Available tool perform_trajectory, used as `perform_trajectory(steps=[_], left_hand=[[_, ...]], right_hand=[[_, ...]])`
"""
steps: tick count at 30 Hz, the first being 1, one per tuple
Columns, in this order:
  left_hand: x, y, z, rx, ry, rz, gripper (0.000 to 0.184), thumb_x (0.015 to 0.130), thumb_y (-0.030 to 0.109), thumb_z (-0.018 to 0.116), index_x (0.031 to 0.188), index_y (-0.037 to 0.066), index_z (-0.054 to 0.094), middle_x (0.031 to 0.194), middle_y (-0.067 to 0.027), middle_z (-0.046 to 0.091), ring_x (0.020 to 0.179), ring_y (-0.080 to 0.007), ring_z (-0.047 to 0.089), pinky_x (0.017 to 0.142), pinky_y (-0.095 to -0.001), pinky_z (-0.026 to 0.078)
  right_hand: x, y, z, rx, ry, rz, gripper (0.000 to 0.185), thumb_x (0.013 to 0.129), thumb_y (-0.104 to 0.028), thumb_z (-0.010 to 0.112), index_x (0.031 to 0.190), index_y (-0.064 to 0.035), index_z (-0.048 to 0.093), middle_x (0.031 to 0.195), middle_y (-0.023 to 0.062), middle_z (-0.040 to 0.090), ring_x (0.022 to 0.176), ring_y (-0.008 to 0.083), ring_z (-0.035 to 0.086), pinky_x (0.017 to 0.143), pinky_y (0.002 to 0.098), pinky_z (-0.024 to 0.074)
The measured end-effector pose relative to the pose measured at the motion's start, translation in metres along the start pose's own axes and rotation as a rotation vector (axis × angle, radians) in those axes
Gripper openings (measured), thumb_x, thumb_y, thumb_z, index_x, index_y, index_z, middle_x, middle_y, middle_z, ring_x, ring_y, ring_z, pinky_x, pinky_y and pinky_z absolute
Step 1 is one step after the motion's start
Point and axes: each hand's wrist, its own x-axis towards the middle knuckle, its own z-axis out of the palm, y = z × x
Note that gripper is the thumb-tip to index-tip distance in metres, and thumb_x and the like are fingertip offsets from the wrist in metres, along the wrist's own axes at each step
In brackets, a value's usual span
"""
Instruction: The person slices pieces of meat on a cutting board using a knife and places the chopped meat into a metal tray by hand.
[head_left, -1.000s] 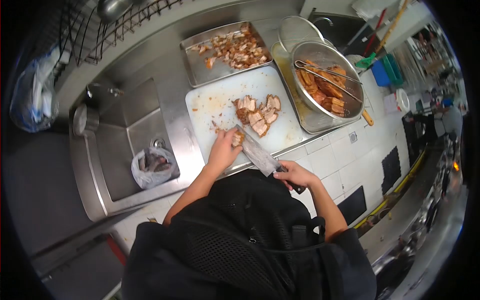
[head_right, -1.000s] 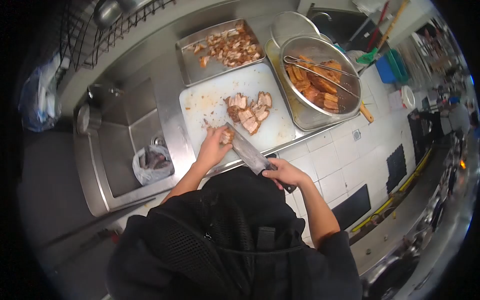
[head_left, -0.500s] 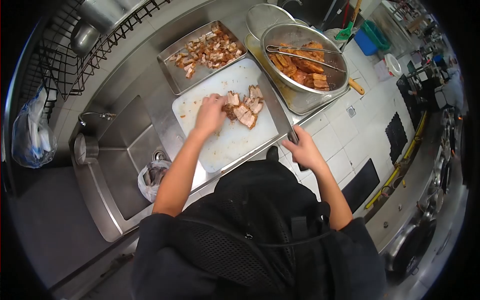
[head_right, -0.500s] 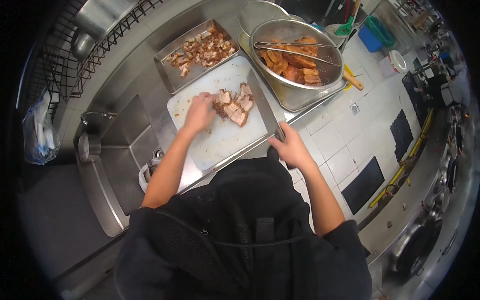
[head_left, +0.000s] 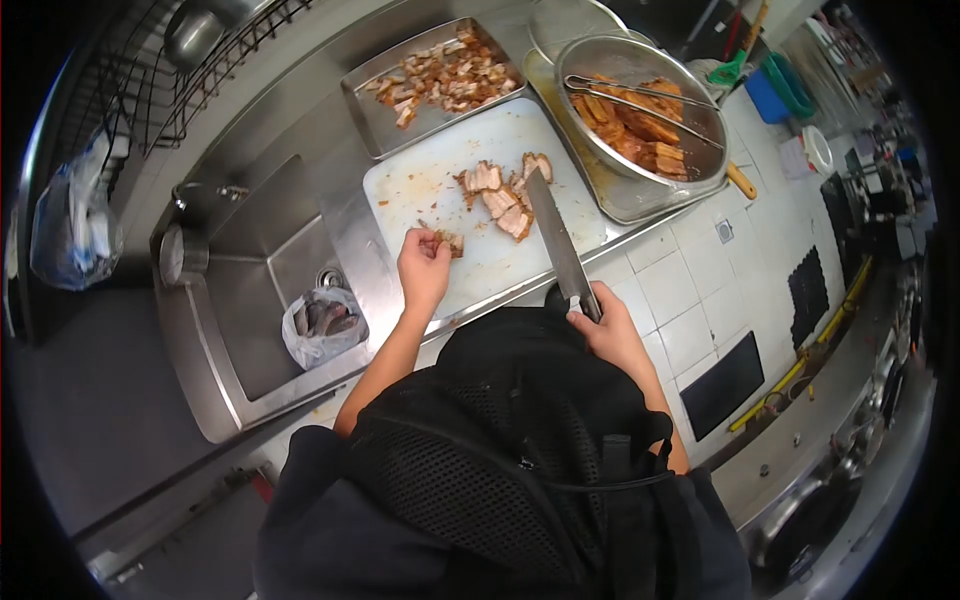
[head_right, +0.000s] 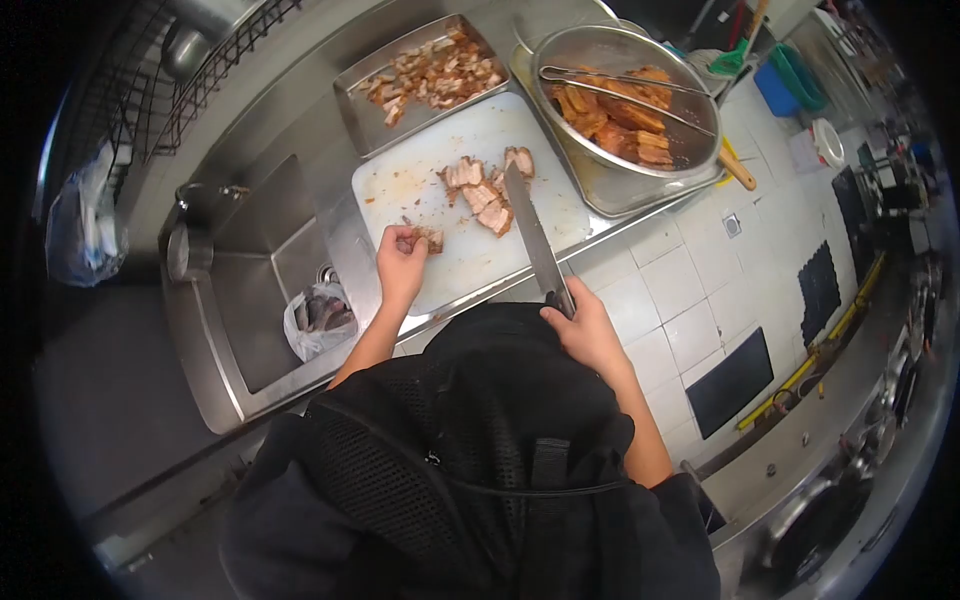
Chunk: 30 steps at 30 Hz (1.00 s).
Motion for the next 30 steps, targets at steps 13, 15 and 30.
perform_trajectory(steps=[13, 15, 30], left_hand=[[-0.048, -0.053, -0.003, -0.262, 0.126, -0.278, 0.046, 0.088, 0.007, 0.08, 0.129, -0.001, 0.06, 0.093, -0.0125, 0.074, 0.084, -0.0192, 0.073, 0.078, -0.0327, 0.058], [-0.049, -0.053, -0.001, -0.225, 0.143, -0.25, 0.045, 0.087, 0.007, 0.08, 0.127, -0.001, 0.061, 0.092, -0.0123, 0.074, 0.083, -0.0189, 0.072, 0.077, -0.0326, 0.058], [-0.052, -0.045, -0.006, -0.207, 0.141, -0.295, 0.045, 0.087, 0.006, 0.078, 0.128, 0.0, 0.062, 0.091, -0.0107, 0.074, 0.084, -0.0173, 0.071, 0.078, -0.0321, 0.057]], right_hand=[[0.03, -0.035, 0.037, -0.716, -0.234, -0.479, 0.033, 0.102, -0.023, 0.067, 0.123, -0.0015, 0.055, 0.084, 0.0222, 0.071, 0.08, 0.0478, 0.068, 0.071, 0.0558, 0.0531], [0.026, -0.041, 0.039, -0.669, -0.189, -0.542, 0.03, 0.102, -0.021, 0.067, 0.12, -0.001, 0.055, 0.084, 0.0208, 0.071, 0.079, 0.0475, 0.068, 0.07, 0.0559, 0.0532], [0.041, -0.027, 0.047, -0.813, -0.258, -0.488, 0.026, 0.101, -0.023, 0.065, 0.112, -0.0025, 0.054, 0.083, 0.0237, 0.072, 0.079, 0.047, 0.069, 0.072, 0.0579, 0.0542]])
